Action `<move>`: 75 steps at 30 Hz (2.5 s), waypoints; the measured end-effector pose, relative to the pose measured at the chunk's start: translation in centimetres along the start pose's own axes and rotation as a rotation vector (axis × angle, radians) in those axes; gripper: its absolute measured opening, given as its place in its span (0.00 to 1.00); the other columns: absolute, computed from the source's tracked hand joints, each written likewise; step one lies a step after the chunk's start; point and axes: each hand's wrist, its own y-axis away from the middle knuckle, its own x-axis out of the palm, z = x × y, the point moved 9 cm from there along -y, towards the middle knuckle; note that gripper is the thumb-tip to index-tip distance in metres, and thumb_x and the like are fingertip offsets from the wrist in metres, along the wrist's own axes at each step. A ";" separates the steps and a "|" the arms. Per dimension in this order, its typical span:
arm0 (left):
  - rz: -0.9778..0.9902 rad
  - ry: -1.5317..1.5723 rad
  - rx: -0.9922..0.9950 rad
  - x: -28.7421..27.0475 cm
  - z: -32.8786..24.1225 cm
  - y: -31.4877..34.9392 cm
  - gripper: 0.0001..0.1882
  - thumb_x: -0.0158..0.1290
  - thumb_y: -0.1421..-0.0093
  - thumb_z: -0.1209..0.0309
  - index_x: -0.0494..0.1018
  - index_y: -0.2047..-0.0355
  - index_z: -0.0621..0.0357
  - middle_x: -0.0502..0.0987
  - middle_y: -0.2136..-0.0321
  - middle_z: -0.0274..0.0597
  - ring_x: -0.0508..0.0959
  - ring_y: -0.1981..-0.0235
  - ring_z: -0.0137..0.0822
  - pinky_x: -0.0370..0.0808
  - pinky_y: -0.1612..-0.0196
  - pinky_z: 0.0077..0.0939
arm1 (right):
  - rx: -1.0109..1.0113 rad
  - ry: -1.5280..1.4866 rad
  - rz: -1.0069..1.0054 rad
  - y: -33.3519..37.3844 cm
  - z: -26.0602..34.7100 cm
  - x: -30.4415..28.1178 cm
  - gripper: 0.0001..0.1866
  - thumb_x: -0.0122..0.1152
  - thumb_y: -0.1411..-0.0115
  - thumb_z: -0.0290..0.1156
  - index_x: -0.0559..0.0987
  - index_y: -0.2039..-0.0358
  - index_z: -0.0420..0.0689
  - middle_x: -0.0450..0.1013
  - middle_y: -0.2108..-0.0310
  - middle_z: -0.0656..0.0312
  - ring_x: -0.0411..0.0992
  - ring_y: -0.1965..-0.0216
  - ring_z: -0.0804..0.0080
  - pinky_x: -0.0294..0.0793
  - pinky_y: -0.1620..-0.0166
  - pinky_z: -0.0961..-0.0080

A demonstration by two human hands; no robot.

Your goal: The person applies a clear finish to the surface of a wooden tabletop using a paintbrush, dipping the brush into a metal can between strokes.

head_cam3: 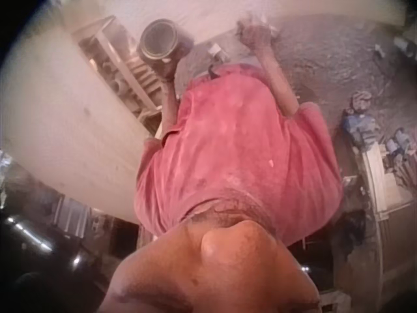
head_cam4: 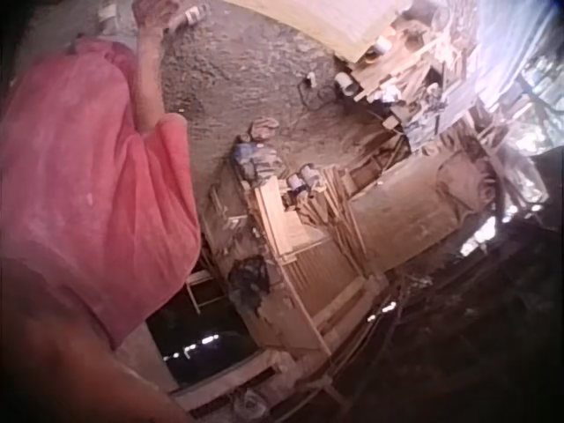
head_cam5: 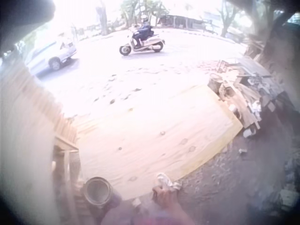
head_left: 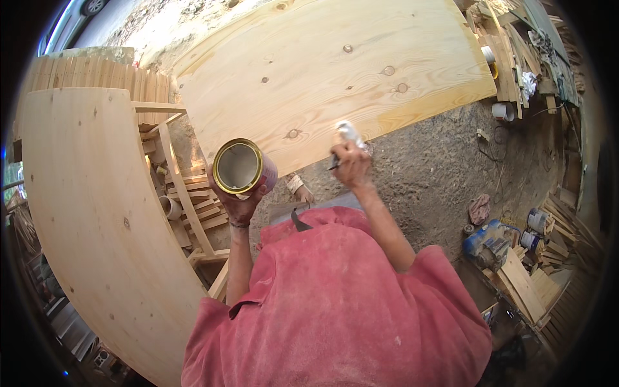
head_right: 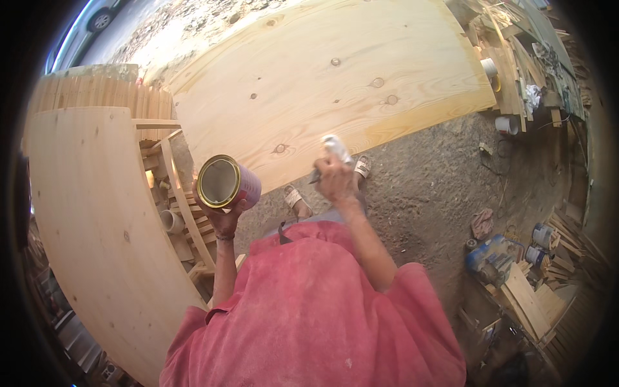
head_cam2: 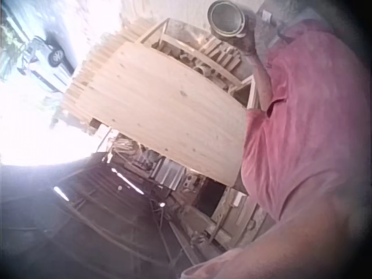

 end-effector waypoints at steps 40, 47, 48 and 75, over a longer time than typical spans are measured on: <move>-0.033 0.099 0.321 -2.8 -0.5 2.0 0.63 0.76 0.63 0.64 0.45 0.35 0.62 0.69 0.45 0.57 0.74 0.46 0.52 0.72 0.44 0.45 | 0.128 -1.241 -0.249 0.8 10.4 -12.3 0.08 0.61 0.40 0.21 0.77 0.59 0.37 0.77 0.64 0.58 0.76 0.61 0.70 0.79 0.54 0.73; -0.086 0.096 0.330 -3.6 -1.0 2.3 0.65 0.77 0.63 0.64 0.42 0.34 0.61 0.68 0.44 0.57 0.73 0.45 0.52 0.72 0.43 0.45 | -0.429 -0.986 0.212 0.9 20.1 -11.4 0.12 0.66 0.44 0.16 0.79 0.59 0.36 0.79 0.57 0.50 0.77 0.55 0.67 0.78 0.51 0.72; -0.086 0.109 0.365 -3.4 -0.4 2.8 0.66 0.77 0.64 0.63 0.42 0.33 0.59 0.67 0.43 0.57 0.72 0.43 0.52 0.71 0.42 0.45 | -0.470 -0.956 0.253 0.8 20.9 -11.1 0.12 0.67 0.44 0.16 0.79 0.59 0.35 0.79 0.59 0.51 0.77 0.56 0.69 0.78 0.52 0.73; -0.045 0.252 0.385 -4.6 0.5 3.7 0.65 0.77 0.64 0.63 0.43 0.34 0.58 0.67 0.42 0.59 0.71 0.42 0.55 0.69 0.40 0.47 | -0.518 -0.212 0.537 -1.3 29.2 -6.4 0.06 0.67 0.48 0.34 0.82 0.68 0.50 0.79 0.73 0.57 0.77 0.69 0.56 0.76 0.63 0.63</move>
